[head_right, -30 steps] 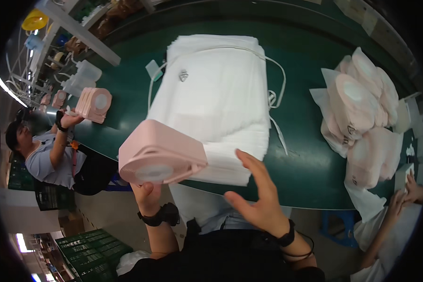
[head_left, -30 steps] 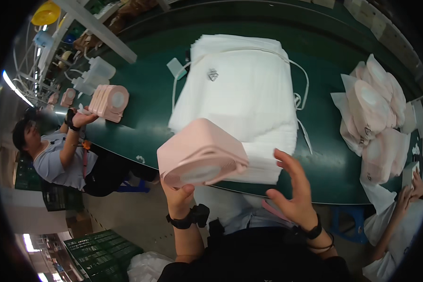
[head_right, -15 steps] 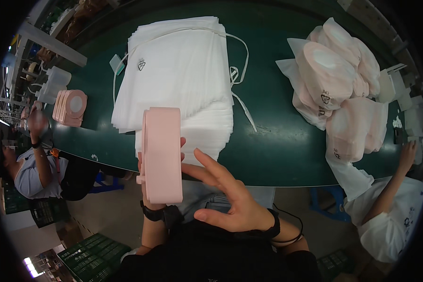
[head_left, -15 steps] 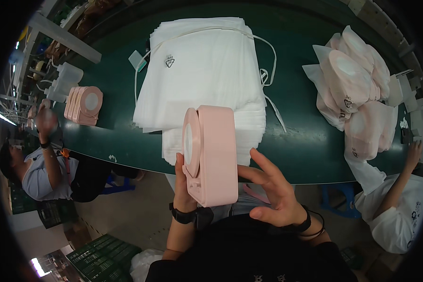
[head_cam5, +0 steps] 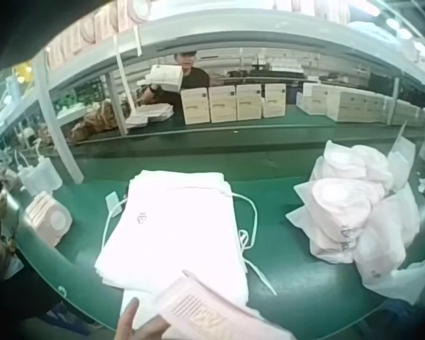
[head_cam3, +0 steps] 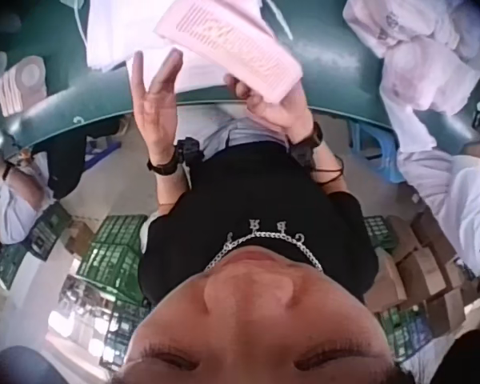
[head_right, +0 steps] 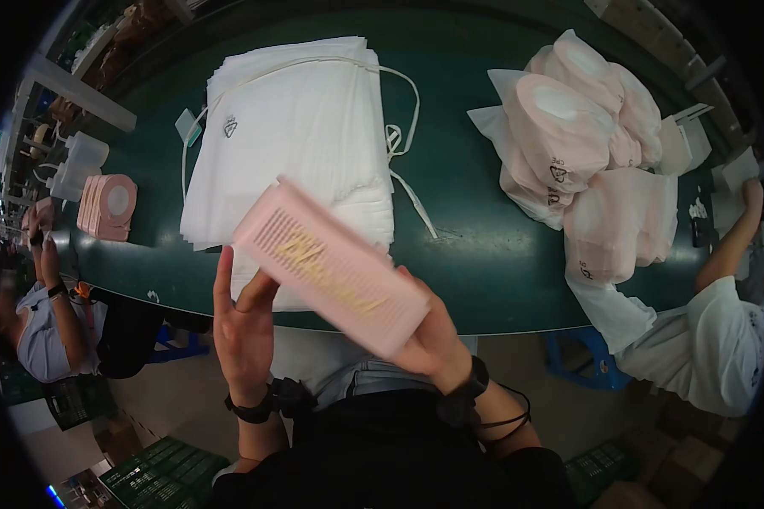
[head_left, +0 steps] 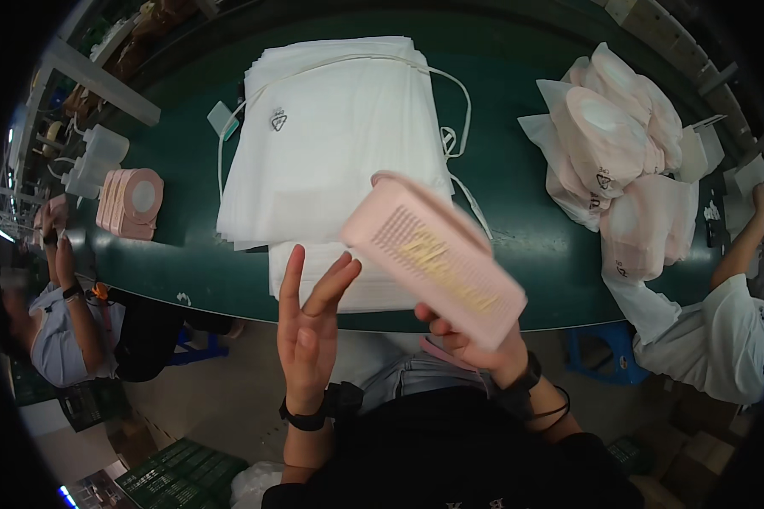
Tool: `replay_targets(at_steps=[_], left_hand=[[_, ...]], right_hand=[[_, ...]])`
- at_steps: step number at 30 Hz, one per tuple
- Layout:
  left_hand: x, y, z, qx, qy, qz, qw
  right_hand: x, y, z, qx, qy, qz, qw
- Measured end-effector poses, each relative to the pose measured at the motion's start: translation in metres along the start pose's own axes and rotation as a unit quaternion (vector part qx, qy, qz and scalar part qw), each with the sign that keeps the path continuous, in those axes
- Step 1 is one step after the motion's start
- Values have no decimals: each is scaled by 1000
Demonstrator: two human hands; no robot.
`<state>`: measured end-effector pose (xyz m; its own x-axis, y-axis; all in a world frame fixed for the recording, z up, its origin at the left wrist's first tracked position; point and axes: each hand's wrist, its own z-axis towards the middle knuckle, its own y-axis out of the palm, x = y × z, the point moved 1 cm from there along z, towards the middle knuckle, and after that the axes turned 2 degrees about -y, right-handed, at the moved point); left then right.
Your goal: Placing pink electronic fan units into white protective plastic bags on an assembly line.
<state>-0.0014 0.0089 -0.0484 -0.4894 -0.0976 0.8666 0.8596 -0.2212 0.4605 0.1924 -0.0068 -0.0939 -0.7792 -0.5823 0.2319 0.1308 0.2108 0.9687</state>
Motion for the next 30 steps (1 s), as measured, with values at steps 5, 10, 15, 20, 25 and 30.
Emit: replay_targets(at_steps=[5, 10, 15, 20, 25, 30], left_hand=[[0, -9, 2, 42, -13, 404, 914], [-3, -16, 1, 58, 34, 589, 805], [-10, -16, 7, 11, 58, 656, 752], [-9, -20, 14, 13, 62, 672, 738], [-8, -27, 17, 7, 78, 668, 740], [0, -35, 33, 50, 130, 645, 751]], right_hand=[[6, 4, 5, -183, 163, 444, 862], [1, 14, 3, -271, 138, 476, 825], [-6, 18, 3, -284, 142, 443, 839], [-35, 7, -17, -155, -9, 217, 964], [-61, 12, -48, 160, -435, -524, 715], [-76, -4, -79, 88, -371, -250, 890]])
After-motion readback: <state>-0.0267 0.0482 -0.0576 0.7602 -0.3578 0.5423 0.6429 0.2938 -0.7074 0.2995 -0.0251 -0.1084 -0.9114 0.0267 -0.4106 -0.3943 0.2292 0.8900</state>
